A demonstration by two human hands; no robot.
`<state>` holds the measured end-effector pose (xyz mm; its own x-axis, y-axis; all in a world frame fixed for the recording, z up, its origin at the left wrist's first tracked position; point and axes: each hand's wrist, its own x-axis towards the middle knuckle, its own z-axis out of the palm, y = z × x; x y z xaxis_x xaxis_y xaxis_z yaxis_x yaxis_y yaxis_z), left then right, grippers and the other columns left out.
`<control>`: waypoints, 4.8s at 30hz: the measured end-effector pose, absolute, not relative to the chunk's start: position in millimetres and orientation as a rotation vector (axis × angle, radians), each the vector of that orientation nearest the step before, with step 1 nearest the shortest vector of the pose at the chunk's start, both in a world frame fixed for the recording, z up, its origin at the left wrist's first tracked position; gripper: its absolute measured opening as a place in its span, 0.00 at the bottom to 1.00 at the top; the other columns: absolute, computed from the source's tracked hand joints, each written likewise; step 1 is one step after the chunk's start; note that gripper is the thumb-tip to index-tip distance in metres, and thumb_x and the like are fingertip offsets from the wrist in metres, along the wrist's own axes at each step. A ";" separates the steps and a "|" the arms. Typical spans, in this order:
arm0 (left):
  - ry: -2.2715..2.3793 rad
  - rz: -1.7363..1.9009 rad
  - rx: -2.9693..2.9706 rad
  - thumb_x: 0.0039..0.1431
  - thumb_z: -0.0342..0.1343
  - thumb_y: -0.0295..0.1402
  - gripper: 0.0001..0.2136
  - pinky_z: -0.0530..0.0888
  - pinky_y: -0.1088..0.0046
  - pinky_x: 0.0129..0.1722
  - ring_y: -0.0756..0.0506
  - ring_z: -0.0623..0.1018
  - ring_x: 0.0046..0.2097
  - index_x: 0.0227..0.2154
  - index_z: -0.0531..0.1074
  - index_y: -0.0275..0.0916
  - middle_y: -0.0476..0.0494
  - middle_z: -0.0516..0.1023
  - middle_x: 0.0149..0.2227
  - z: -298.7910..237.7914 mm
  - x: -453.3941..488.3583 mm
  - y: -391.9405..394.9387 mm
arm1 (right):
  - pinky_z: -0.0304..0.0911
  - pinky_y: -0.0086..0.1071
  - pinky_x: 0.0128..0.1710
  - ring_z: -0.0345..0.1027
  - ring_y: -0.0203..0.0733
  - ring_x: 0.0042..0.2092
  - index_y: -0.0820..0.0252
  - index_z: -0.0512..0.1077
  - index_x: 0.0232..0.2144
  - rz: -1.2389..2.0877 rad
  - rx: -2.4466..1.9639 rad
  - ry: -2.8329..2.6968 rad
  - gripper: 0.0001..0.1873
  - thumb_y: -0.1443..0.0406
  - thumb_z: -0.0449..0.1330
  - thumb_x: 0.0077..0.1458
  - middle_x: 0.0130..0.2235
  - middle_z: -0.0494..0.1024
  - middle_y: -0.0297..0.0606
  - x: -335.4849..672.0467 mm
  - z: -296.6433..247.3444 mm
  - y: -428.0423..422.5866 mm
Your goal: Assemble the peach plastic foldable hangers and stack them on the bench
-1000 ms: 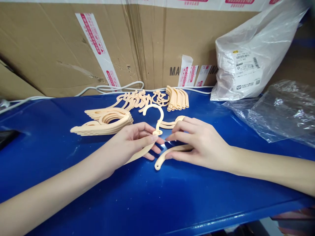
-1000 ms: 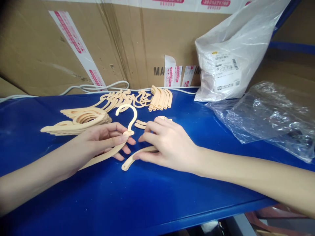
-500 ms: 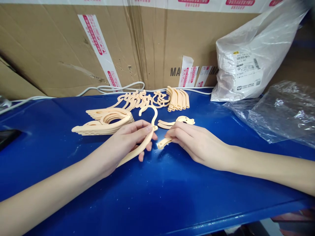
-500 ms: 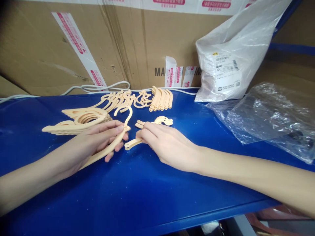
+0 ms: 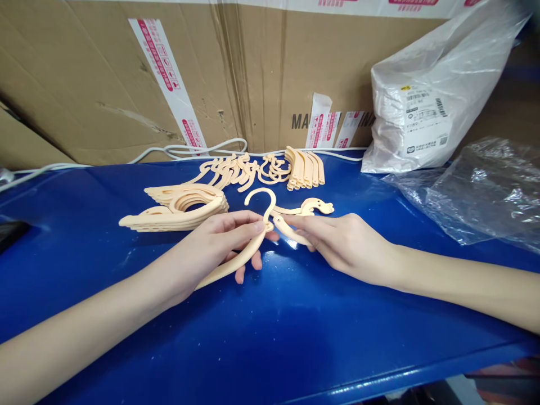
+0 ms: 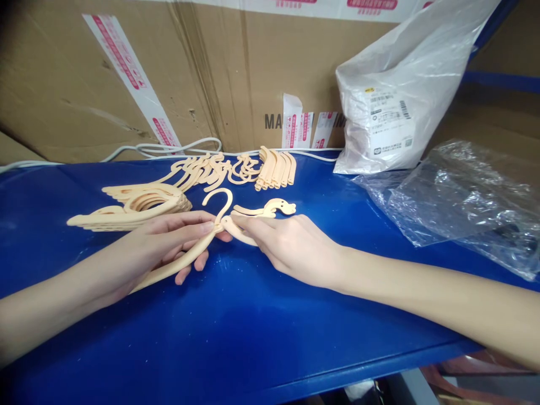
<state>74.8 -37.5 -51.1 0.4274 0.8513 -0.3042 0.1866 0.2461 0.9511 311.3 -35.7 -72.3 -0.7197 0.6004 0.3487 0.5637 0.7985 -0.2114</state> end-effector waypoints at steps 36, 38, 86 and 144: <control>1.019 0.523 1.089 0.60 0.61 0.34 0.10 0.74 0.85 0.18 0.51 0.77 0.22 0.43 0.79 0.36 0.44 0.81 0.21 -50.4 71.4 -33.3 | 0.50 0.31 0.23 0.69 0.32 0.25 0.60 0.79 0.29 -0.352 -0.813 -2.491 0.22 0.54 0.53 0.66 0.23 0.74 0.31 310.2 -73.8 -37.1; 1.029 0.516 1.118 0.60 0.61 0.34 0.10 0.74 0.86 0.18 0.51 0.77 0.22 0.43 0.79 0.36 0.44 0.81 0.22 -51.0 71.7 -34.5 | 0.49 0.31 0.23 0.68 0.32 0.24 0.60 0.79 0.28 -0.347 -0.802 -2.495 0.23 0.54 0.53 0.66 0.22 0.73 0.31 310.4 -74.2 -36.9; 1.124 0.526 2.074 0.68 0.48 0.38 0.12 0.63 0.82 0.21 0.56 0.67 0.20 0.33 0.72 0.39 0.56 0.71 0.22 -54.4 81.1 -53.2 | 0.54 0.35 0.32 0.64 0.38 0.28 0.61 0.71 0.26 -0.379 -0.815 -2.384 0.18 0.53 0.58 0.58 0.25 0.75 0.35 305.9 -70.2 -30.9; 0.998 0.726 2.880 0.67 0.52 0.34 0.09 0.69 0.66 0.42 0.44 0.73 0.44 0.43 0.77 0.43 0.45 0.75 0.44 -69.5 71.9 -36.4 | 0.57 0.33 0.36 0.62 0.38 0.37 0.61 0.68 0.35 0.381 -0.954 -2.071 0.09 0.76 0.53 0.54 0.35 0.68 0.35 314.9 -71.9 -17.2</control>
